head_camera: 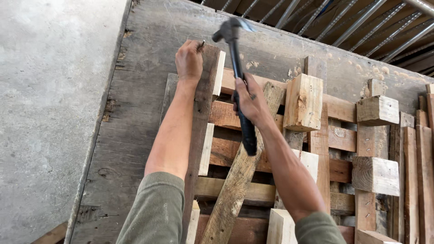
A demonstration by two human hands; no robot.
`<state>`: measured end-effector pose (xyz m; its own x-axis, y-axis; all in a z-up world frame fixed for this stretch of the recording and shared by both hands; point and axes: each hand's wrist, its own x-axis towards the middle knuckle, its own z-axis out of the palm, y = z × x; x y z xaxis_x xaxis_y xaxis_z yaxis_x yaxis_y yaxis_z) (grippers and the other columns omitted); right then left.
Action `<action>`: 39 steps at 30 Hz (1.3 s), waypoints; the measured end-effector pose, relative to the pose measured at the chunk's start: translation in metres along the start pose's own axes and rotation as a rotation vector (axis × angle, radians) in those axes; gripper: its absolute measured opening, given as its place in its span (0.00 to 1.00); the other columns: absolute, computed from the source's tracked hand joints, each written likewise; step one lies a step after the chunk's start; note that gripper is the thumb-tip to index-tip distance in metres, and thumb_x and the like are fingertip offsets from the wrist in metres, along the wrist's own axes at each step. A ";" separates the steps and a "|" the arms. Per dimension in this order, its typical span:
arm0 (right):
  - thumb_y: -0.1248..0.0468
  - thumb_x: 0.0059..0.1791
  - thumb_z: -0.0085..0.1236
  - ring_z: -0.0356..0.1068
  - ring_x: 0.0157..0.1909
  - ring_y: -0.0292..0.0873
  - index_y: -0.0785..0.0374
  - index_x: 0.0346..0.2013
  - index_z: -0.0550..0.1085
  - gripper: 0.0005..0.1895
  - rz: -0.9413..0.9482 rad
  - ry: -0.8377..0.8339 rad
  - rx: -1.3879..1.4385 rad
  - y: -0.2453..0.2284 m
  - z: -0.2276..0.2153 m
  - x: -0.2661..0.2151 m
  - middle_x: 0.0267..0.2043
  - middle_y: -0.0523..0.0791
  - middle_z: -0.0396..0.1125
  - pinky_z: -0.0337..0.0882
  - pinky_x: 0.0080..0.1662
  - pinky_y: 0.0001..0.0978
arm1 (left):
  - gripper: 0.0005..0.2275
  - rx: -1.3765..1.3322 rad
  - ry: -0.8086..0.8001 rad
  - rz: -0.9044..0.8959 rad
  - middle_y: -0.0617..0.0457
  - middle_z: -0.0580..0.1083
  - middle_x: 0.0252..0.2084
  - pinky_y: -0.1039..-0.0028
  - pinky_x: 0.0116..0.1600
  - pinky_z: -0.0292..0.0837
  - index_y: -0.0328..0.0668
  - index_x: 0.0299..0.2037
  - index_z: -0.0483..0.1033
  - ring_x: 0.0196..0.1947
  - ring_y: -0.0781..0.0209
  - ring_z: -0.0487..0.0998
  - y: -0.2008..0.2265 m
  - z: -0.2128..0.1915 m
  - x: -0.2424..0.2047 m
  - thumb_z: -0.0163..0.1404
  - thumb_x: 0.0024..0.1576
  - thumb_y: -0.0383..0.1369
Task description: The person hammers nails into wooden planks and blocks on a workbench, repeatedly picking nails from a nearby container and driving them in with a hammer. The person adjusts the wood pieces as needed and continues nailing along the edges.
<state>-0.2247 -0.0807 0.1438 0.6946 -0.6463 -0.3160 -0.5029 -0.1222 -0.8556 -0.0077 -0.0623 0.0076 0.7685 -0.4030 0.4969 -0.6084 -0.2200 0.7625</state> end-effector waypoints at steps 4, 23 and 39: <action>0.51 0.59 0.36 0.66 0.23 0.37 0.60 0.60 0.63 0.21 0.021 0.055 -0.100 0.018 0.000 -0.011 0.27 0.44 0.64 0.71 0.25 0.33 | 0.02 -0.048 -0.014 -0.027 0.49 0.81 0.38 0.61 0.41 0.77 0.38 0.35 0.83 0.36 0.48 0.82 -0.010 0.006 -0.005 0.59 0.56 0.27; 0.56 0.59 0.40 0.66 0.20 0.38 0.62 0.51 0.68 0.14 0.067 0.037 -0.011 0.020 0.017 -0.007 0.24 0.45 0.66 0.70 0.22 0.32 | 0.29 0.109 -0.600 -0.579 0.41 0.79 0.50 0.50 0.59 0.72 0.53 0.70 0.61 0.52 0.40 0.80 0.018 -0.061 -0.034 0.49 0.60 0.52; 0.52 0.59 0.40 0.67 0.21 0.37 0.63 0.54 0.69 0.20 -0.053 0.103 0.065 -0.028 0.023 -0.021 0.26 0.43 0.68 0.70 0.23 0.30 | 0.30 -0.014 -0.497 -0.559 0.42 0.79 0.49 0.51 0.57 0.73 0.51 0.69 0.63 0.52 0.41 0.79 0.004 -0.052 -0.044 0.51 0.58 0.51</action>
<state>-0.2135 -0.0463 0.1649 0.6615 -0.7142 -0.2287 -0.4303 -0.1117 -0.8958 -0.0337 0.0006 0.0106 0.7804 -0.5892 -0.2094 -0.1481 -0.4995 0.8535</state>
